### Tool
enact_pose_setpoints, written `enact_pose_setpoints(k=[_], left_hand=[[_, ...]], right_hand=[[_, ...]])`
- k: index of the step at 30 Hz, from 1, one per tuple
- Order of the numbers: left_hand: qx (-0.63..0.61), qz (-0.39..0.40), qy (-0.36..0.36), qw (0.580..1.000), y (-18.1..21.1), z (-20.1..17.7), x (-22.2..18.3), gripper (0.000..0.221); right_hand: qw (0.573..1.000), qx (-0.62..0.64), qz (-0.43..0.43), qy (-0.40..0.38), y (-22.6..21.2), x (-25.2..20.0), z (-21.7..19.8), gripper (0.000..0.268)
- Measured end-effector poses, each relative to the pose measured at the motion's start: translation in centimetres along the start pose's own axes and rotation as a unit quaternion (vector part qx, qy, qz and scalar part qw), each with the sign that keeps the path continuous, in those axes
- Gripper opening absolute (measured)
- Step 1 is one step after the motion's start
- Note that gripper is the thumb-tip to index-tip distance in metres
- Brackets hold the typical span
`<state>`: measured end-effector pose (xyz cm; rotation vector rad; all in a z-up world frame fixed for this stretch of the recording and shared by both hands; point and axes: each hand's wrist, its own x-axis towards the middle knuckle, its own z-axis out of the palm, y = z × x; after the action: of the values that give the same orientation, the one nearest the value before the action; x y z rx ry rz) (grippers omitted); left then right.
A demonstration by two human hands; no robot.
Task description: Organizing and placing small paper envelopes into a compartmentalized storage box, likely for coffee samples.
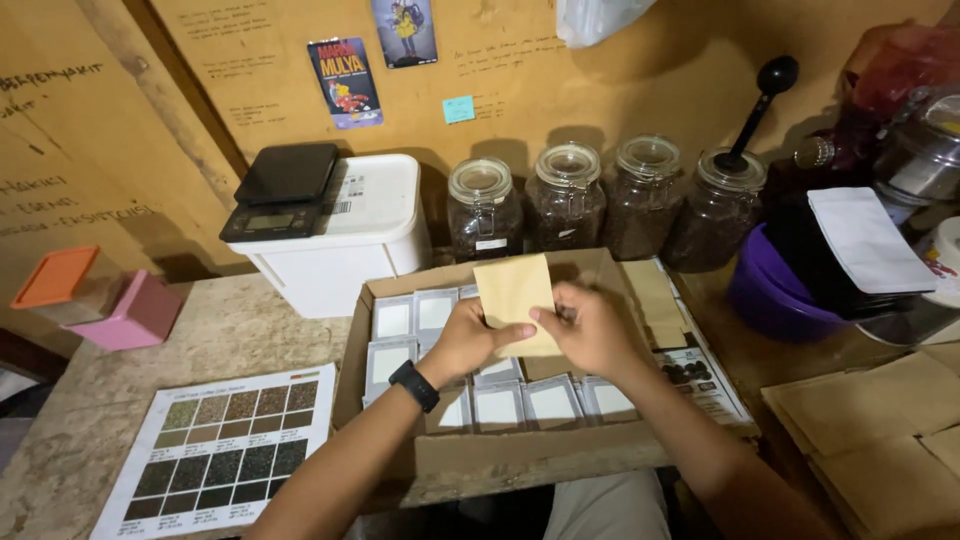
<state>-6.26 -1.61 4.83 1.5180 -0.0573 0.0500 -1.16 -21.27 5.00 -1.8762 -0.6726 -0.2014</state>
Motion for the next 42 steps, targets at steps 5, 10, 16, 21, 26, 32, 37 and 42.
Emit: enact_pose_setpoints(k=[5,10,16,21,26,32,37,42], left_hand=[[-0.013,-0.014,-0.018,1.000,0.9,0.4,-1.2,0.022],[0.005,-0.014,-0.059,0.998,0.7,0.6,-1.3,0.020],[0.019,0.028,-0.022,0.999,0.8,1.0,-1.9,0.026],[0.007,0.033,0.023,0.999,0.1,0.4,-1.3,0.024],[0.135,0.035,0.026,0.990,2.7,1.3,-3.2,0.023],[0.272,0.029,0.038,0.961,4.1,3.0,-6.4,0.041],[0.192,0.039,0.156,0.968,0.4,2.8,-5.9,0.022],[0.092,0.031,0.194,0.976,1.8,3.9,-7.4,0.021]], right_hand=[[0.998,-0.048,0.029,-0.025,-3.2,-2.0,-0.3,0.018],[0.996,0.056,0.054,0.032,-4.1,-3.7,0.7,0.017],[0.993,0.013,0.061,0.096,-1.6,-4.7,1.9,0.037],[0.995,0.040,0.022,0.092,-5.4,-4.4,1.7,0.023],[0.993,0.042,0.051,0.094,-2.0,-5.0,1.6,0.034],[0.984,0.089,0.097,0.120,-0.2,-5.4,1.5,0.039],[0.983,0.161,0.083,0.036,4.0,-5.5,1.6,0.013],[0.977,0.182,0.110,-0.020,-0.1,-5.6,1.8,0.019]])
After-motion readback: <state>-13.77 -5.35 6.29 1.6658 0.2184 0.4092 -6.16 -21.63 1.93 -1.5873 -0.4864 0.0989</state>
